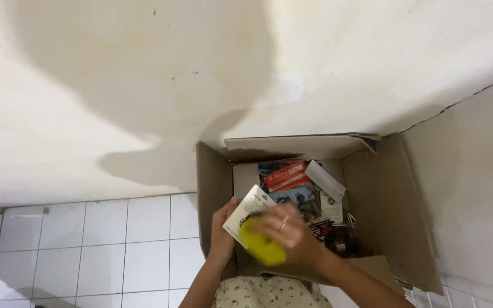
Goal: The person wipes several small packaged items with a yellow cloth and places them on a wall-mounted wire rack. The person picks up each item from a cardboard box, wipes it, and hangs it on the rack. This is repeated for multiple items throughout the clip.
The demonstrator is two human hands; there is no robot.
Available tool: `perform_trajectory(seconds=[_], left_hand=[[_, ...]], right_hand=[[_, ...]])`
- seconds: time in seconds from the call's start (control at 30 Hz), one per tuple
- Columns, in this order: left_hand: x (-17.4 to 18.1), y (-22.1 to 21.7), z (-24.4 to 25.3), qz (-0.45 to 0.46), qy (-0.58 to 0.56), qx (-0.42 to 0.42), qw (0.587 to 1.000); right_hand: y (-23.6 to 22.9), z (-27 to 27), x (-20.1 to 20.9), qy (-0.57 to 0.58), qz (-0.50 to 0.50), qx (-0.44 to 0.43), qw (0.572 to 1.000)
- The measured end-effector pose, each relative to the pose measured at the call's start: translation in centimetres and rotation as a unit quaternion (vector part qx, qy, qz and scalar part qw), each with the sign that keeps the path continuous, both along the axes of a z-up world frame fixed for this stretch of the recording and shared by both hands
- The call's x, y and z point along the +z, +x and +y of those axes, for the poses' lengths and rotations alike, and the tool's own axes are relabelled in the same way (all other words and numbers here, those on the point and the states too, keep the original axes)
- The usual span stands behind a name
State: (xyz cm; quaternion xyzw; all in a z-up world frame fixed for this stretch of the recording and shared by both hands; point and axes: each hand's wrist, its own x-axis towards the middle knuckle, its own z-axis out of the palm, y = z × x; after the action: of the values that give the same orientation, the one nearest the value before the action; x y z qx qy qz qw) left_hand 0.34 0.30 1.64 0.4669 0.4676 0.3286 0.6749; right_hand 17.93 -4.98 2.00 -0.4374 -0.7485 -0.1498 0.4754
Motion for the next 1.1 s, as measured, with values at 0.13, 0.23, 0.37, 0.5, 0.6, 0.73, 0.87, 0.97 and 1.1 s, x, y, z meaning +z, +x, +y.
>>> perform_trajectory(seconds=[0.13,0.23,0.37,0.5,0.6,0.73,0.87,0.97,1.1], left_hand=[[-0.1,0.1,0.0,0.001,0.087,-0.052,0.995],[0.2,-0.1,-0.1,0.038,0.062,-0.011,0.997],[0.3,-0.4,-0.2,-0.016,0.022,0.036,0.999],[-2.1,-0.1,-0.6,0.007,0.033,-0.033,0.999],[-1.4,-0.4,-0.4,0.024,0.095,-0.049,0.994],[0.8,-0.3,-0.1,-0.007,0.054,0.057,0.997],[0.3,-1.2,0.2,-0.089,0.030,0.084,0.992],[-2.2,-1.3,0.1,-0.037,0.019,0.095,0.995],[1.0,-0.5,-0.1,0.026,0.051,0.077,0.995]], right_hand=[[-1.1,-1.7,1.2,-0.230,-0.008,0.079,0.970],[0.9,-0.2,0.5,-0.217,0.050,0.014,0.975],[1.8,-0.5,-1.2,-0.178,0.074,-0.009,0.981],[1.0,-0.1,0.3,-0.198,0.078,0.002,0.977],[1.9,0.4,0.3,-0.224,0.097,-0.025,0.969],[2.7,0.3,0.5,-0.217,0.057,-0.039,0.974],[4.0,1.1,0.1,-0.444,0.103,-0.150,0.877],[6.5,1.1,-2.5,-0.627,0.043,-0.193,0.754],[5.6,-0.7,5.7,-0.581,0.160,-0.147,0.784]])
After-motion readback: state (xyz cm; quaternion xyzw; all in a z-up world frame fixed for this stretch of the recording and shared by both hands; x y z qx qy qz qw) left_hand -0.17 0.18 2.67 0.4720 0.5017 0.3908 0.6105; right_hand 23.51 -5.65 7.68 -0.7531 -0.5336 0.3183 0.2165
